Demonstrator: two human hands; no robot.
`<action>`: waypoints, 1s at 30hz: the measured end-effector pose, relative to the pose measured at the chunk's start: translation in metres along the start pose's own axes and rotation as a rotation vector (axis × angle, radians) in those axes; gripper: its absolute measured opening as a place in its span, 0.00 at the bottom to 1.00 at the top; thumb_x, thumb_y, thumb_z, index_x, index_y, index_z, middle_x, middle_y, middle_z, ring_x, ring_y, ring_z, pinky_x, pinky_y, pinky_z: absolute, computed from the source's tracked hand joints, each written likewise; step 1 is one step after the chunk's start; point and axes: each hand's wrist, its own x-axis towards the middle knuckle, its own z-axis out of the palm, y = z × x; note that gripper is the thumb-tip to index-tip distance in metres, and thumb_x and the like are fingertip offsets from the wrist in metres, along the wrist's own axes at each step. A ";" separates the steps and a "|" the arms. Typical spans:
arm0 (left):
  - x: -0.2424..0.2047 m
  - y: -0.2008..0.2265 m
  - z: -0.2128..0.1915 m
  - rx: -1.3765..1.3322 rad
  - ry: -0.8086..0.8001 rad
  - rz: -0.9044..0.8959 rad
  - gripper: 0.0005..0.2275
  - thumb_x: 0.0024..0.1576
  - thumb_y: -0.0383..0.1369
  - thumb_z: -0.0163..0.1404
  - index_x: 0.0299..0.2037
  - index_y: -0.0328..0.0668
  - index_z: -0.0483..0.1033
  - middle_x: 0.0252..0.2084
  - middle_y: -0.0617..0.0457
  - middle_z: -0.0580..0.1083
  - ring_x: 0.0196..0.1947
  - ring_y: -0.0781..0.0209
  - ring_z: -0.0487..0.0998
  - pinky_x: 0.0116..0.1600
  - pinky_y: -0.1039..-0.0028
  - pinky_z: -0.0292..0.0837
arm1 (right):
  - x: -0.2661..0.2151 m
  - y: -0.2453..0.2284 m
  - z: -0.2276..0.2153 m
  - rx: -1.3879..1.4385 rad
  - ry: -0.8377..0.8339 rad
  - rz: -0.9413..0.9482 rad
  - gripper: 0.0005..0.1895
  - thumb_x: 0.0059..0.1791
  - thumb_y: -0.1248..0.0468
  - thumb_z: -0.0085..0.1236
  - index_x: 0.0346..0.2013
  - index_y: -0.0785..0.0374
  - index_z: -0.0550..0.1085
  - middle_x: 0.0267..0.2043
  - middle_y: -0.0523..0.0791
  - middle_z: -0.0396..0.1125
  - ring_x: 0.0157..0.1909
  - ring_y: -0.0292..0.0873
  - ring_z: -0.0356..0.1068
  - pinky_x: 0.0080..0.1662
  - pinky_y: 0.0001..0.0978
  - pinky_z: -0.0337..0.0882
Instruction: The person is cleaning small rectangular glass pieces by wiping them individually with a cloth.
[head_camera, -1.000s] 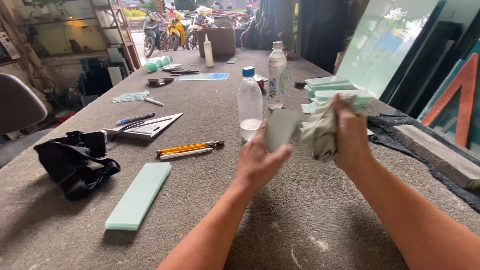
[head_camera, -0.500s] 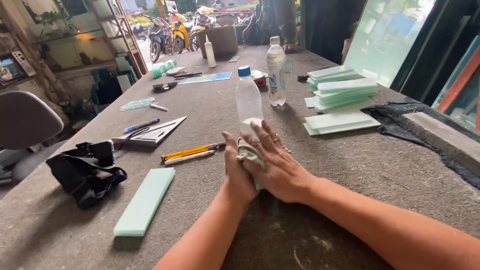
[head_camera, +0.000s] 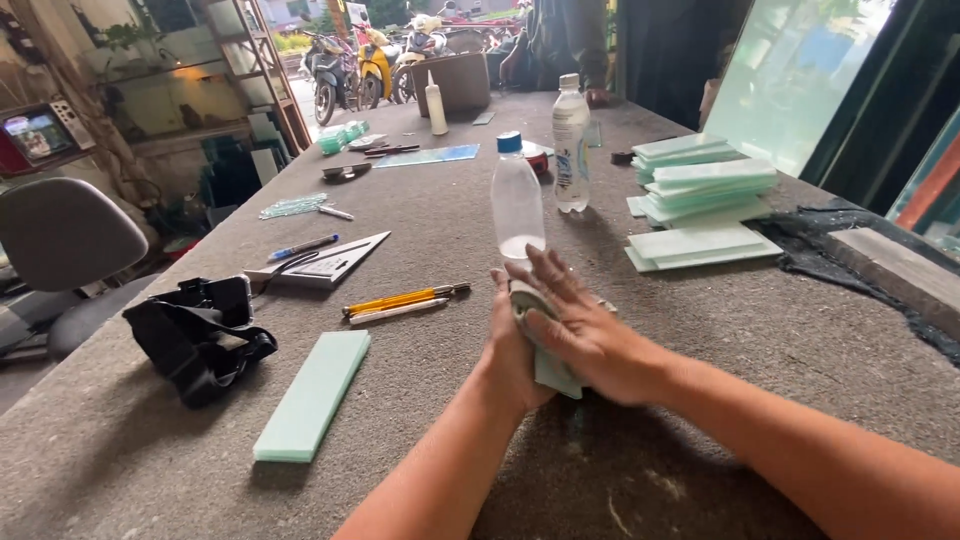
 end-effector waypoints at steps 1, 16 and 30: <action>0.003 0.006 0.004 0.004 -0.123 -0.037 0.44 0.68 0.74 0.22 0.73 0.50 0.75 0.63 0.41 0.81 0.50 0.42 0.88 0.52 0.42 0.88 | 0.006 0.005 -0.002 0.062 0.036 0.024 0.48 0.55 0.27 0.26 0.85 0.41 0.58 0.92 0.49 0.32 0.88 0.64 0.18 0.75 0.73 0.14; 0.012 -0.010 -0.020 -0.043 -0.544 -0.162 0.50 0.68 0.74 0.25 0.72 0.27 0.72 0.69 0.22 0.73 0.56 0.20 0.82 0.51 0.32 0.86 | 0.013 0.076 -0.062 0.027 0.747 0.278 0.14 0.60 0.51 0.59 0.59 0.44 0.81 0.47 0.46 0.79 0.60 0.54 0.79 0.64 0.50 0.73; 0.014 -0.001 -0.021 0.760 -0.052 0.325 0.31 0.71 0.61 0.44 0.40 0.36 0.84 0.34 0.39 0.82 0.34 0.42 0.86 0.43 0.50 0.87 | 0.021 0.059 -0.046 0.475 0.440 0.373 0.19 0.50 0.60 0.74 0.54 0.62 0.83 0.29 0.57 0.75 0.31 0.54 0.79 0.34 0.51 0.79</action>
